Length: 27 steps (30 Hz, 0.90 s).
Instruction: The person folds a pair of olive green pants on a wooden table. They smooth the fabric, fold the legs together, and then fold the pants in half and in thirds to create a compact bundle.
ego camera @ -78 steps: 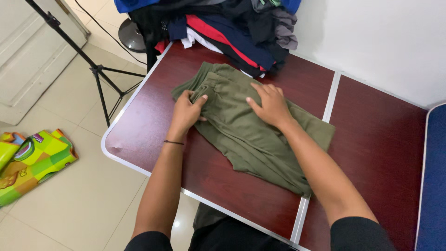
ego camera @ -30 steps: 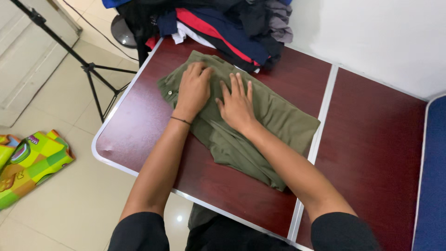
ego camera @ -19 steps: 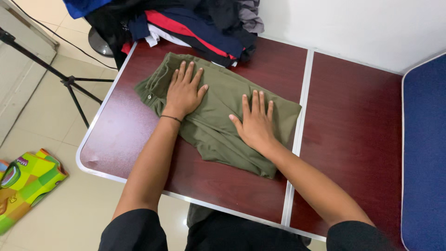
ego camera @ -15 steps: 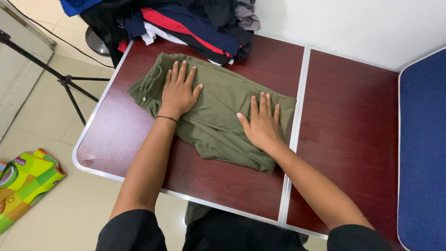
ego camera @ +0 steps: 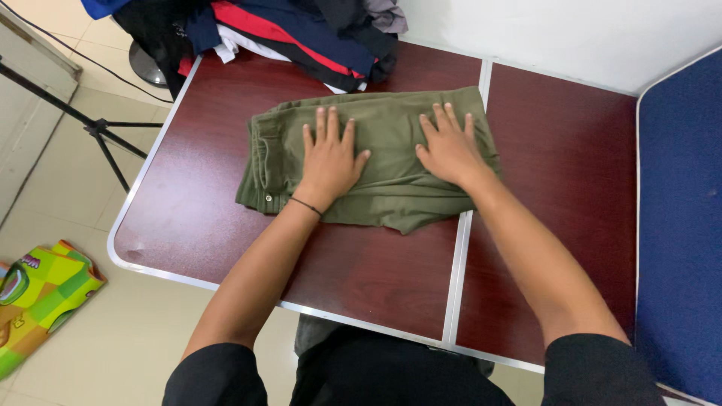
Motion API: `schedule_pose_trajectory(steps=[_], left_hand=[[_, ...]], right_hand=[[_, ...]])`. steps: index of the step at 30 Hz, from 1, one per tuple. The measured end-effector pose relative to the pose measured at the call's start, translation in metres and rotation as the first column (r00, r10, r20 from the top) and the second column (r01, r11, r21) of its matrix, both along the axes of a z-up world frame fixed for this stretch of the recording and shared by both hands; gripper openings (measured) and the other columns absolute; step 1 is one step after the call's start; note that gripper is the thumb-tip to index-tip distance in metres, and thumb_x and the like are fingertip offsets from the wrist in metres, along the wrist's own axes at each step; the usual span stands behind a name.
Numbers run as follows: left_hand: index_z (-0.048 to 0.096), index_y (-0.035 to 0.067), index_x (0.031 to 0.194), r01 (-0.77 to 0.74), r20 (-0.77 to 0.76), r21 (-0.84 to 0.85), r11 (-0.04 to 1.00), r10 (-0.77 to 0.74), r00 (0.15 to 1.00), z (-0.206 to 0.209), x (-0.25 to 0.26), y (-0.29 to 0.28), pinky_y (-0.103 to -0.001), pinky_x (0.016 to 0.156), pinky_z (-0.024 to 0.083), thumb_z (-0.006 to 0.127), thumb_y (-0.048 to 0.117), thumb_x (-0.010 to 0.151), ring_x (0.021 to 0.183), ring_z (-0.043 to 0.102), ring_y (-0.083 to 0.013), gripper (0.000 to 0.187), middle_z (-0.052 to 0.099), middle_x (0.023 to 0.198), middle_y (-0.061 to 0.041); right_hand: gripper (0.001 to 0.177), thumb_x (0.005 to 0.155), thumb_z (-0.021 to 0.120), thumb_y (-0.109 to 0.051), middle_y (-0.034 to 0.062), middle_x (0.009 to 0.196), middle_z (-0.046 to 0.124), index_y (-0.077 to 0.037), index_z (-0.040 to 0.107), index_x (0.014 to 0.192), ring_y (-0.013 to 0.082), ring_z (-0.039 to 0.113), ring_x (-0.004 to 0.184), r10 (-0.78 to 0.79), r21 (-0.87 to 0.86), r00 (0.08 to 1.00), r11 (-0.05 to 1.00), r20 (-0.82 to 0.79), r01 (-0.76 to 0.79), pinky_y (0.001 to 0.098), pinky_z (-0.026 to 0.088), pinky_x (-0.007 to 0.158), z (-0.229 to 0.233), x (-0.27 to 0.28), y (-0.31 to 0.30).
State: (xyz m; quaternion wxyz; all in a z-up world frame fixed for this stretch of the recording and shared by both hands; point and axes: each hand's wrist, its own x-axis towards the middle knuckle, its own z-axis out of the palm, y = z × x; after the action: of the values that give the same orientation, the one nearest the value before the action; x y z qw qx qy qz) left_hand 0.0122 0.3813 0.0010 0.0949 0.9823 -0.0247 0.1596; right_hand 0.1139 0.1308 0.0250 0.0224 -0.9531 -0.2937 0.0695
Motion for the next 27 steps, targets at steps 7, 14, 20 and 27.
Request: schedule_pose_trajectory(steps=[7,14,20,27], left_hand=[[0.046,0.02,0.156,0.16,-0.068,0.005,0.987,-0.159,0.985,0.005,-0.016,0.0,-0.076,0.114,0.01,0.05,0.082,0.086,0.154,0.017,-0.0442,0.094,0.028,0.164,-0.025],[0.042,0.017,0.158,0.044,-0.104,0.071,0.997,-0.037,0.994,0.017,-0.042,0.037,-0.069,0.119,0.005,0.052,0.098,0.066,0.154,0.014,-0.045,0.123,0.026,0.164,-0.027],[0.036,0.012,0.159,0.06,-0.169,0.091,0.994,-0.044,0.985,0.017,-0.049,0.049,-0.064,0.12,0.005,0.052,0.103,0.059,0.154,0.008,-0.0449,0.136,0.021,0.166,-0.026],[0.021,0.018,0.161,0.043,-0.438,0.114,0.992,0.011,0.899,0.046,-0.047,0.035,-0.07,0.114,0.002,0.057,0.103,0.051,0.15,-0.003,-0.0483,0.144,0.007,0.164,-0.028]], right_hand=[[0.077,0.103,0.041,-0.057,0.0221,0.169,0.017,-0.006,0.031,0.161,0.0352,0.009,0.158,0.023,0.176,0.999,0.984,0.044,-0.031,0.0584,0.007,0.125,-0.013,-0.05,0.006],[0.118,0.083,0.054,-0.083,0.0267,0.167,0.009,-0.001,0.02,0.161,0.0343,0.003,0.156,-0.119,0.168,0.993,0.979,-0.012,0.119,0.0491,0.009,0.125,0.007,-0.054,-0.046],[0.144,0.064,0.062,-0.091,0.0212,0.17,0.004,0.003,0.011,0.16,0.0303,-0.002,0.158,-0.231,0.115,0.969,0.964,-0.089,0.24,0.0496,0.006,0.126,0.007,-0.049,-0.065],[0.149,0.064,0.063,-0.093,0.0262,0.168,0.003,0.007,0.009,0.159,0.0358,-0.005,0.157,-0.266,0.083,0.964,0.961,0.02,0.263,0.0646,-0.003,0.121,0.008,-0.05,-0.08]])
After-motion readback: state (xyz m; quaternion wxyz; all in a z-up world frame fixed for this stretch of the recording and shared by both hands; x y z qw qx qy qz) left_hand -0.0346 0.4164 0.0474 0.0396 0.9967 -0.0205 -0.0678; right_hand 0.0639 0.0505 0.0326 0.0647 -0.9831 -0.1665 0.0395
